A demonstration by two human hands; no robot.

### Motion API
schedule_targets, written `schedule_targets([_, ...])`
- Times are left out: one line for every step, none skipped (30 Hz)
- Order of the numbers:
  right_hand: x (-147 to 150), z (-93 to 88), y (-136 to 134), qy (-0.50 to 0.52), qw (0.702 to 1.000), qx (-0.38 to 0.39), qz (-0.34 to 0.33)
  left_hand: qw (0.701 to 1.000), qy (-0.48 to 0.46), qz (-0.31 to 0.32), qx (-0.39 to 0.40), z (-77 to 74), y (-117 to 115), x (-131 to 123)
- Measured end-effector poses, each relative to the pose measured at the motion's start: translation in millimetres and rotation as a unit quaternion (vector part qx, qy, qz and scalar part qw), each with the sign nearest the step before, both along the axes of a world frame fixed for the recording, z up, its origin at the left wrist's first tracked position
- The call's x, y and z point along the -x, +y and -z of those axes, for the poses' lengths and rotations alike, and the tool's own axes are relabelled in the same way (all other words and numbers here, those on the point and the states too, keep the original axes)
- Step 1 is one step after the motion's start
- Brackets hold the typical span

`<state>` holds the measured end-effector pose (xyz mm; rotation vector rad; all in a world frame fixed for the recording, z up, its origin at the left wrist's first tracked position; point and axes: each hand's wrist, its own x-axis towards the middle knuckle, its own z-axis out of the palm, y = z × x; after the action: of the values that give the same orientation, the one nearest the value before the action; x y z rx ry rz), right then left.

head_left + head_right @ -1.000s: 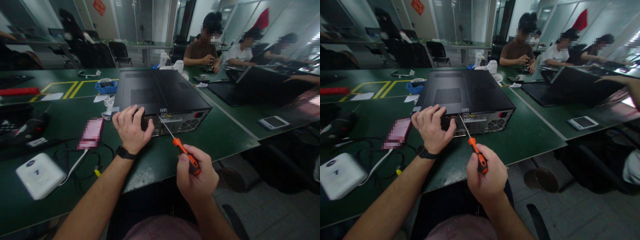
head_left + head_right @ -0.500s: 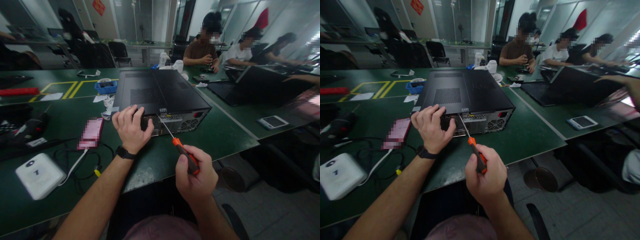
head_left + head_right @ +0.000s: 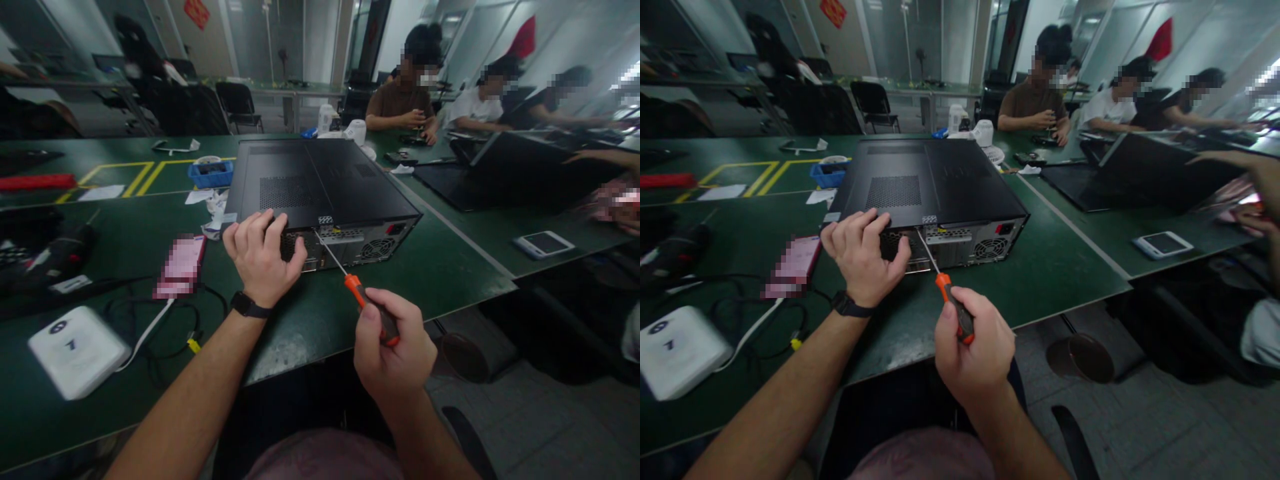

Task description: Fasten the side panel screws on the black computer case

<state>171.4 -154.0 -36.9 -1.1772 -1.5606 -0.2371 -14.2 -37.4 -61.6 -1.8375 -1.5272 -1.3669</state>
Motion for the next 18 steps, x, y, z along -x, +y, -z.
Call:
schedule_targets([0.0,-0.1,-0.3,0.003,1.000,0.007,0.000,1.000,0.002,-0.002,-0.003,0.1,0.1,0.0])
schedule_targets([0.1,-0.3,-0.5,0.007,1.000,0.015,-0.004,1.000,0.007,-0.005,-0.010,0.3,0.2,0.1])
schedule_targets([0.3,-0.5,-0.7,0.009,1.000,0.019,-0.009,1.000,0.013,-0.009,-0.017,0.4,0.4,0.3])
schedule_targets([0.5,-0.7,-0.7,0.009,1.000,0.019,-0.015,1.000,0.017,-0.011,-0.022,0.6,0.6,0.5])
schedule_targets([0.8,-0.8,-0.5,0.007,1.000,0.015,-0.021,0.999,0.019,-0.012,-0.023,0.6,0.7,0.6])
schedule_targets([1.1,-0.8,-0.3,0.003,1.000,0.008,-0.024,1.000,0.017,-0.012,-0.022,0.6,0.8,0.7])
schedule_targets([1.3,-0.6,-0.2,0.001,1.000,0.003,-0.024,1.000,0.014,-0.011,-0.017,0.5,0.8,0.7])
schedule_targets([1.5,-0.4,-0.2,0.000,1.000,0.000,-0.021,1.000,0.009,-0.008,-0.012,0.3,0.7,0.6])
schedule_targets([1.6,-0.1,-0.3,0.001,1.000,0.000,-0.014,1.000,0.005,-0.006,-0.008,0.0,0.6,0.5])
schedule_targets([1.6,0.1,-0.6,0.003,1.000,0.005,-0.005,1.000,0.002,-0.004,-0.007,-0.3,0.3,0.3])
schedule_targets([1.5,0.2,-1.1,0.007,1.000,0.011,0.004,1.000,0.002,-0.003,-0.007,-0.7,-0.1,0.0])
schedule_targets([1.3,0.1,-1.6,0.011,1.000,0.018,0.009,1.000,0.003,-0.004,-0.007,-1.0,-0.5,-0.2])
schedule_targets([1.0,-0.2,-2.0,0.014,1.000,0.022,0.010,1.000,0.004,-0.006,-0.007,-1.3,-0.9,-0.4])
schedule_targets([0.7,-0.6,-2.2,0.015,1.000,0.025,0.005,1.000,0.005,-0.009,-0.006,-1.5,-1.2,-0.5])
schedule_targets([0.4,-1.1,-2.2,0.015,1.000,0.026,-0.003,1.000,0.006,-0.012,-0.005,-1.6,-1.5,-0.6])
schedule_targets([0.1,-1.5,-2.1,0.012,1.000,0.024,-0.012,1.000,0.006,-0.014,-0.005,-1.5,-1.6,-0.6])
schedule_targets([-0.2,-1.7,-1.8,0.009,1.000,0.021,-0.022,1.000,0.008,-0.015,-0.006,-1.3,-1.5,-0.5])
schedule_targets([-0.3,-1.7,-1.5,0.007,0.999,0.015,-0.027,1.000,0.011,-0.016,-0.010,-1.0,-1.3,-0.3])
